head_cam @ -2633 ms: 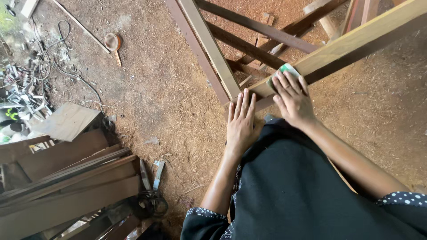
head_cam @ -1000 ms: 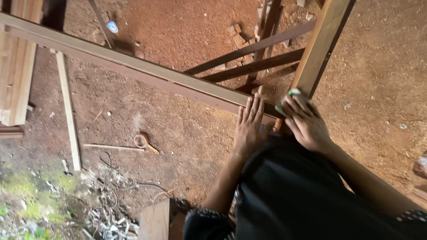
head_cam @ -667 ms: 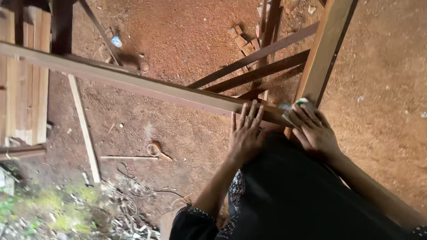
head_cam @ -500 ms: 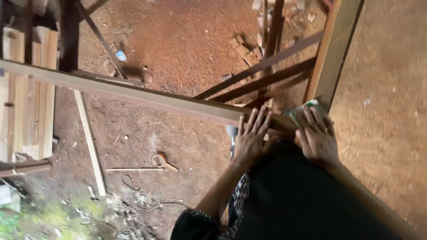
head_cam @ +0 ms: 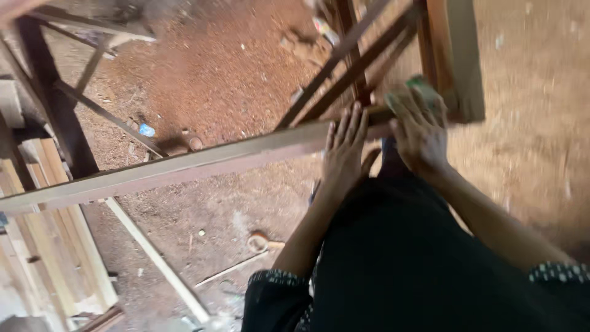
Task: The person sands the surface and edges of a large wooden frame using a piece of sandpaper.
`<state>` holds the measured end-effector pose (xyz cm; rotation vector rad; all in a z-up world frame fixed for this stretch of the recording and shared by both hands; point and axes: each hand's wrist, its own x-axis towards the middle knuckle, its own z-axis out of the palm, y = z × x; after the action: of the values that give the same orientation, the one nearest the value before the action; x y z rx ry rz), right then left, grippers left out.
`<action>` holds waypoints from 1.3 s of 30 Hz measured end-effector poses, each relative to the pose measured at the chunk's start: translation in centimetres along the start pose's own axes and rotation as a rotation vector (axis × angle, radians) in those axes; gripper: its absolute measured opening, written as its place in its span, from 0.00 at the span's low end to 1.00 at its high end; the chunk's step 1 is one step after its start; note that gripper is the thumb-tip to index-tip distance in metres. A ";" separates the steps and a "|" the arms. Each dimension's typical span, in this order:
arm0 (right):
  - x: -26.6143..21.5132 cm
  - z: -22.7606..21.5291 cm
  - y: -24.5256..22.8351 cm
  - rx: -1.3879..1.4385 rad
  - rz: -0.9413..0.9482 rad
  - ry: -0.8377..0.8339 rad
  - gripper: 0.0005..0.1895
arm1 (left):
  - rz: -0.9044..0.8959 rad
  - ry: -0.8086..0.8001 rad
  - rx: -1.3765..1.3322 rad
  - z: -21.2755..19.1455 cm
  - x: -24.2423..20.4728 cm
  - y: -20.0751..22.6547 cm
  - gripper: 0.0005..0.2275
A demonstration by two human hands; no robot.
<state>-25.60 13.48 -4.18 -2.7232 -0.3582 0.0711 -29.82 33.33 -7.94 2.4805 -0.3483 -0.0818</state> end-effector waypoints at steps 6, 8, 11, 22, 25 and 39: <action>-0.8 1.4 -0.4 -0.059 0.163 0.107 0.23 | 0.024 0.004 0.083 0.5 -1.1 -2.7 0.34; -0.5 2.8 -0.8 -0.138 0.048 0.199 0.25 | 0.017 -0.085 0.152 0.7 -1.1 -2.8 0.36; -1.4 4.4 -1.0 -0.115 -0.089 0.184 0.26 | 0.038 -0.055 0.170 1.0 -1.8 -2.9 0.36; -1.1 3.6 -2.5 -0.116 -0.227 0.065 0.27 | -0.022 0.010 0.086 0.3 -2.6 -3.4 0.35; -2.0 5.2 -2.7 0.016 -0.265 0.043 0.28 | -0.048 -0.005 0.010 -0.3 -2.6 -3.7 0.36; -0.9 3.4 0.7 -0.039 -0.220 0.089 0.24 | -0.106 0.057 0.087 0.2 -3.0 -4.5 0.36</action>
<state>-26.63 13.90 -7.64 -2.6951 -0.6359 -0.1183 -31.76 37.45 -10.86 2.5808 -0.1997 -0.0403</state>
